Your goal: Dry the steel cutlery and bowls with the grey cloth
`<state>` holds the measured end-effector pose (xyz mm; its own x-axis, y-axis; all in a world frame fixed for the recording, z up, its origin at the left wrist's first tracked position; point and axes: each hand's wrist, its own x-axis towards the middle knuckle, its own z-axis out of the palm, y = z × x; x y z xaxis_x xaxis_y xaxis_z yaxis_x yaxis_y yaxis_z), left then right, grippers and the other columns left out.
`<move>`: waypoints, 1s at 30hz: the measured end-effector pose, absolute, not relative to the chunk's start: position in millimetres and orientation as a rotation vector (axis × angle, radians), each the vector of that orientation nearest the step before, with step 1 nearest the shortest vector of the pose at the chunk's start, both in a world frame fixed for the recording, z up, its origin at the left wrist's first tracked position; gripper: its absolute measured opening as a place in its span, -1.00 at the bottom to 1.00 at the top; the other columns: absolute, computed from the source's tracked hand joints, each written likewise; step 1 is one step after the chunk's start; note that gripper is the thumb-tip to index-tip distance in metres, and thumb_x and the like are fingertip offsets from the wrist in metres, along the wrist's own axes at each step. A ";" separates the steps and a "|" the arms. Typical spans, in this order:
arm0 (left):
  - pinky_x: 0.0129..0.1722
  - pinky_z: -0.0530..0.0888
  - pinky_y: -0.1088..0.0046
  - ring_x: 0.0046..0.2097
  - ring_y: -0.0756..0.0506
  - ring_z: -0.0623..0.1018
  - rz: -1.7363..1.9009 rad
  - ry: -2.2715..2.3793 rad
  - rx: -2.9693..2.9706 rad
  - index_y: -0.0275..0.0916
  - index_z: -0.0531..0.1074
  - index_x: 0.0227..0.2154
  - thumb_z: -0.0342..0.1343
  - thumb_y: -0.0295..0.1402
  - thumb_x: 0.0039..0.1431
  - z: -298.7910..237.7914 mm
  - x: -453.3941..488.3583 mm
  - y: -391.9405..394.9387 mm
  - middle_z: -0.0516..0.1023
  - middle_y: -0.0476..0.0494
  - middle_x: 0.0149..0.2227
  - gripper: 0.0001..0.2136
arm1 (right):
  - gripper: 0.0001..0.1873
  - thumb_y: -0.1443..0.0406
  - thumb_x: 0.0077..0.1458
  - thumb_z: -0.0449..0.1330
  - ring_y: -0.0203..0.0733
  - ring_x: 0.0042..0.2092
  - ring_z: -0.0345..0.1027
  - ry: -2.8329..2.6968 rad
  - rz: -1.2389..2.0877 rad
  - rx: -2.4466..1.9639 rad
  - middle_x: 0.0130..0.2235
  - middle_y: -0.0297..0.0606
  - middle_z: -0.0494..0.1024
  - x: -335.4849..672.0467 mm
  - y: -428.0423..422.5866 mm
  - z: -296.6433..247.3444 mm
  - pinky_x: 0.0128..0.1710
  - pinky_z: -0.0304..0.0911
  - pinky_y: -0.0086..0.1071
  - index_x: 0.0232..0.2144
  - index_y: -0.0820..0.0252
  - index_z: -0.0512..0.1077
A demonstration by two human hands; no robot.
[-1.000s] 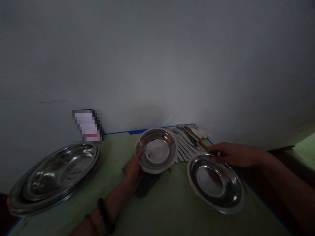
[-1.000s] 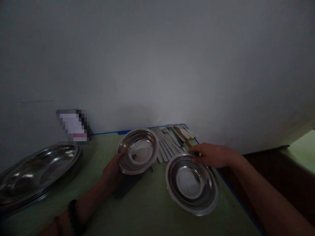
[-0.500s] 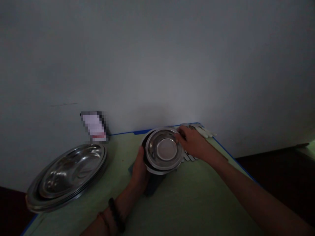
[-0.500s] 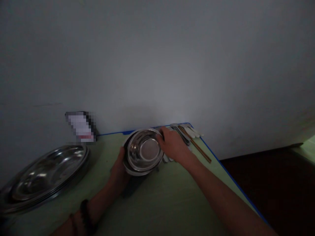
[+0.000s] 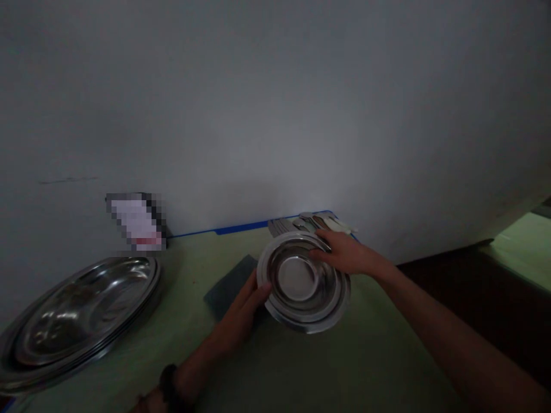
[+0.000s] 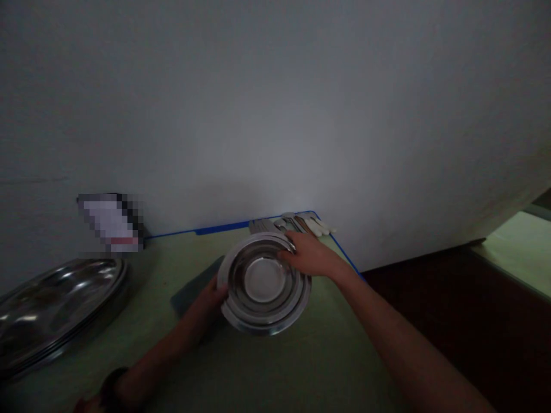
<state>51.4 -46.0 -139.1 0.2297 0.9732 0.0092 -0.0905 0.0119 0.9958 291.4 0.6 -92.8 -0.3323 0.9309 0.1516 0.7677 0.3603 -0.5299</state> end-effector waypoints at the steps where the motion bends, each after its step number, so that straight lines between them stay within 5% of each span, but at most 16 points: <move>1: 0.11 0.28 0.22 0.15 -0.21 0.33 0.958 0.911 1.383 -0.18 0.34 0.04 0.13 -0.25 0.08 -133.6 54.7 -50.0 0.45 -0.21 0.05 -0.57 | -0.77 0.20 0.00 0.14 -0.07 -0.24 0.37 -2.214 0.562 -1.473 -0.26 -0.17 0.53 302.8 -0.3 -92.7 -0.24 0.21 -0.28 -0.28 0.18 0.42; 9: -0.11 0.42 0.28 -0.16 -0.13 0.54 0.546 0.753 1.701 -0.21 0.28 0.01 0.02 -0.29 0.16 -125.7 103.1 -60.9 0.55 -0.25 -0.16 -0.65 | -0.74 0.17 -0.04 0.19 -0.13 -0.23 0.39 -2.230 0.942 -1.442 -0.29 -0.28 0.56 371.2 -4.0 -101.6 -0.23 0.25 -0.33 -0.30 0.17 0.47; 18: -0.66 0.27 0.60 -0.54 0.04 0.38 0.490 0.927 1.606 -0.25 0.28 -0.20 0.00 -0.22 0.13 -129.2 124.4 -40.9 0.48 -0.06 -0.44 -0.76 | -0.69 0.27 -0.08 0.23 -0.04 -0.10 0.30 -2.070 0.202 -1.770 -0.16 -0.08 0.43 369.6 5.2 -103.7 -0.09 0.20 -0.20 -0.21 0.24 0.44; 21: -0.60 0.29 0.57 -0.56 0.05 0.36 0.423 0.932 1.783 -0.24 0.33 -0.42 -0.01 -0.25 0.12 -112.9 106.3 -38.4 0.44 -0.01 -0.51 -0.84 | -0.65 0.24 -0.01 0.18 0.06 0.01 0.20 -2.009 0.082 -1.741 -0.07 -0.02 0.35 340.2 -2.7 -95.8 -0.02 0.14 -0.08 -0.12 0.21 0.40; 30: -0.44 0.32 0.41 -0.45 -0.08 0.43 0.364 1.715 2.668 -0.22 0.34 -0.46 -0.07 -0.20 0.11 -63.3 -24.8 -16.9 0.43 -0.10 -0.48 -0.79 | -0.73 0.23 0.05 0.15 -0.03 0.01 0.21 -2.259 0.311 -1.294 -0.08 -0.08 0.40 201.0 0.6 -89.5 0.02 0.08 -0.14 -0.17 0.20 0.40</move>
